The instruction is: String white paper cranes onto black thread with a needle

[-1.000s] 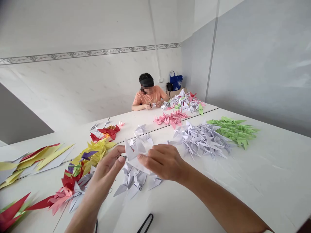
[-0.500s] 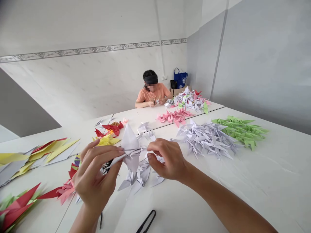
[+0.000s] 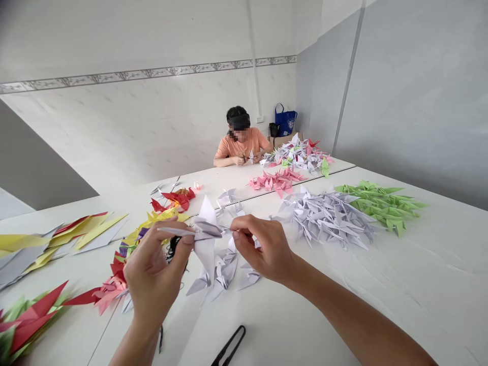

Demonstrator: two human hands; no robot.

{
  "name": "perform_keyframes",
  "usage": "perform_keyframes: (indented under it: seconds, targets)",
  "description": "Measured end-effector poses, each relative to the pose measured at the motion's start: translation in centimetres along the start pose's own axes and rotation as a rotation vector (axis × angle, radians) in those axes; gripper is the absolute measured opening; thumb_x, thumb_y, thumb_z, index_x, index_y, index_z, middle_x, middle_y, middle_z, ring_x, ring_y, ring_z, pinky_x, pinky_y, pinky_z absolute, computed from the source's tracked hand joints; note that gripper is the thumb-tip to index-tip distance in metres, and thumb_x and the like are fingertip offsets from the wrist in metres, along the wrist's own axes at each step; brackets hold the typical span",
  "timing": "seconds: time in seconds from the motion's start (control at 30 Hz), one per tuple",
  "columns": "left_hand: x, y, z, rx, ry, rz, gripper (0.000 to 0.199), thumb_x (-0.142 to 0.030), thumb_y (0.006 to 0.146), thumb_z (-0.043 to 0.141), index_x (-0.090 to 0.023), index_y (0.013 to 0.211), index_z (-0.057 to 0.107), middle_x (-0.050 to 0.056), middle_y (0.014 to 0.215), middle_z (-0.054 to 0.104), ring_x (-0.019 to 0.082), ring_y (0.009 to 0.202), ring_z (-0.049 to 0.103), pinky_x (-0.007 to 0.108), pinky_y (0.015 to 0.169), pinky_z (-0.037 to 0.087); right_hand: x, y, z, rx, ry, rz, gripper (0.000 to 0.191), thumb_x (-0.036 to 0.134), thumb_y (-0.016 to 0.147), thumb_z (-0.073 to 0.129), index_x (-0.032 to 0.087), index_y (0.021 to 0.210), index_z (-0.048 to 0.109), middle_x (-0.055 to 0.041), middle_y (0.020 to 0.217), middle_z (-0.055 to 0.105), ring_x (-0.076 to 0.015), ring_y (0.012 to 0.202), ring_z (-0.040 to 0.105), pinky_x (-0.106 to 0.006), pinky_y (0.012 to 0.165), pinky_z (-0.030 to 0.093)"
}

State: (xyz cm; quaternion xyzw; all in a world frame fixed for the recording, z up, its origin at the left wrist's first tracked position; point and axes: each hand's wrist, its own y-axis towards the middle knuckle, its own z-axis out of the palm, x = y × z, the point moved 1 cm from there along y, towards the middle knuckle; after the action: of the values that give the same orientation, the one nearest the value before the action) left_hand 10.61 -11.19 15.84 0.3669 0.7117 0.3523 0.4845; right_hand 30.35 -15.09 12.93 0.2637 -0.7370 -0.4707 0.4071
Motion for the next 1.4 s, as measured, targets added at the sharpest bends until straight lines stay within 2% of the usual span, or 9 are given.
perform_keyframes:
  seconds: [0.07, 0.13, 0.23, 0.4, 0.63, 0.9, 1.27, 1.33, 1.4]
  targets:
    - [0.7, -0.1, 0.2, -0.005, -0.243, -0.315, 0.008, -0.022, 0.093, 0.068, -0.022, 0.086, 0.063, -0.001, 0.083, 0.062, 0.012, 0.081, 0.057, 0.025, 0.075, 0.048, 0.2, -0.1, 0.0, 0.024, 0.018, 0.067, 0.008, 0.016, 0.098, 0.054, 0.022, 0.096, 0.058, 0.0057, 0.063, 0.051, -0.0078, 0.049, 0.044, -0.020, 0.046, 0.033]
    - [1.5, -0.2, 0.6, 0.007, -0.550, -0.592, 0.012, -0.031, 0.092, 0.070, -0.022, 0.086, 0.064, -0.002, 0.078, 0.058, 0.011, 0.074, 0.054, 0.022, 0.069, 0.047, 0.4, -0.2, 0.0, 0.061, 0.063, 0.130, 0.006, 0.020, 0.099, 0.055, 0.022, 0.096, 0.060, 0.0066, 0.060, 0.049, -0.0072, 0.047, 0.041, -0.020, 0.043, 0.030]
    - [2.4, -0.4, 1.4, 0.053, -0.858, -0.761, 0.020, -0.034, 0.082, 0.081, -0.020, 0.078, 0.066, -0.001, 0.076, 0.059, 0.012, 0.076, 0.056, 0.025, 0.077, 0.053, 0.8, -0.4, 0.2, 0.130, 0.105, 0.185, 0.006, 0.021, 0.099, 0.057, 0.021, 0.096, 0.061, 0.0074, 0.059, 0.046, -0.0071, 0.049, 0.040, -0.019, 0.046, 0.032]
    - [3.1, -1.0, 2.1, 0.074, -0.915, -0.779, 0.021, -0.033, 0.076, 0.086, -0.021, 0.073, 0.070, -0.001, 0.080, 0.063, 0.012, 0.074, 0.056, 0.030, 0.085, 0.056, 1.3, -0.7, 0.3, 0.213, 0.087, 0.248, 0.008, 0.023, 0.099, 0.057, 0.021, 0.093, 0.062, 0.0085, 0.057, 0.044, -0.0066, 0.048, 0.037, -0.019, 0.048, 0.032]
    - [2.2, -0.9, 1.9, 0.131, -0.882, -0.802, 0.018, -0.037, 0.083, 0.080, -0.022, 0.081, 0.072, -0.001, 0.081, 0.062, 0.011, 0.078, 0.055, 0.022, 0.081, 0.053, 1.5, -0.7, 0.3, 0.190, 0.065, 0.264, 0.008, 0.023, 0.098, 0.058, 0.021, 0.091, 0.062, 0.0093, 0.055, 0.042, -0.0059, 0.046, 0.034, -0.018, 0.047, 0.031]
    - [1.0, -0.3, 2.0, 0.139, -0.787, -0.847, 0.014, -0.028, 0.077, 0.080, -0.020, 0.079, 0.068, 0.000, 0.082, 0.062, 0.014, 0.089, 0.058, 0.020, 0.083, 0.049, 1.7, -0.4, 0.1, 0.183, 0.049, 0.278, 0.009, 0.023, 0.097, 0.056, 0.021, 0.090, 0.061, 0.0091, 0.055, 0.042, -0.0062, 0.046, 0.034, -0.018, 0.046, 0.031]
    - [1.1, -0.3, 2.0, 0.147, -0.780, -0.814, 0.015, -0.027, 0.080, 0.077, -0.020, 0.087, 0.065, -0.001, 0.083, 0.059, 0.011, 0.081, 0.053, 0.018, 0.080, 0.047, 1.7, -0.3, -0.1, 0.165, 0.037, 0.254, 0.008, 0.021, 0.097, 0.057, 0.021, 0.090, 0.061, 0.0090, 0.055, 0.044, -0.0060, 0.046, 0.037, -0.018, 0.047, 0.032]
    - [2.1, -0.3, 2.0, 0.143, -0.651, -0.747, 0.016, -0.032, 0.087, 0.071, -0.020, 0.092, 0.062, -0.001, 0.083, 0.058, 0.011, 0.078, 0.053, 0.020, 0.077, 0.047, 1.6, 0.0, -0.7, 0.145, 0.026, 0.240, 0.008, 0.021, 0.098, 0.058, 0.021, 0.090, 0.060, 0.0089, 0.056, 0.044, -0.0061, 0.047, 0.039, -0.018, 0.048, 0.032]
    - [3.7, -0.4, 2.1, 0.172, -0.381, -0.597, 0.018, -0.037, 0.094, 0.062, -0.020, 0.090, 0.057, -0.001, 0.082, 0.057, 0.012, 0.077, 0.054, 0.022, 0.075, 0.046, 1.3, 0.6, -1.6, 0.114, -0.015, 0.222, 0.009, 0.021, 0.098, 0.058, 0.021, 0.089, 0.060, 0.0086, 0.056, 0.044, -0.0062, 0.048, 0.041, -0.019, 0.050, 0.034]
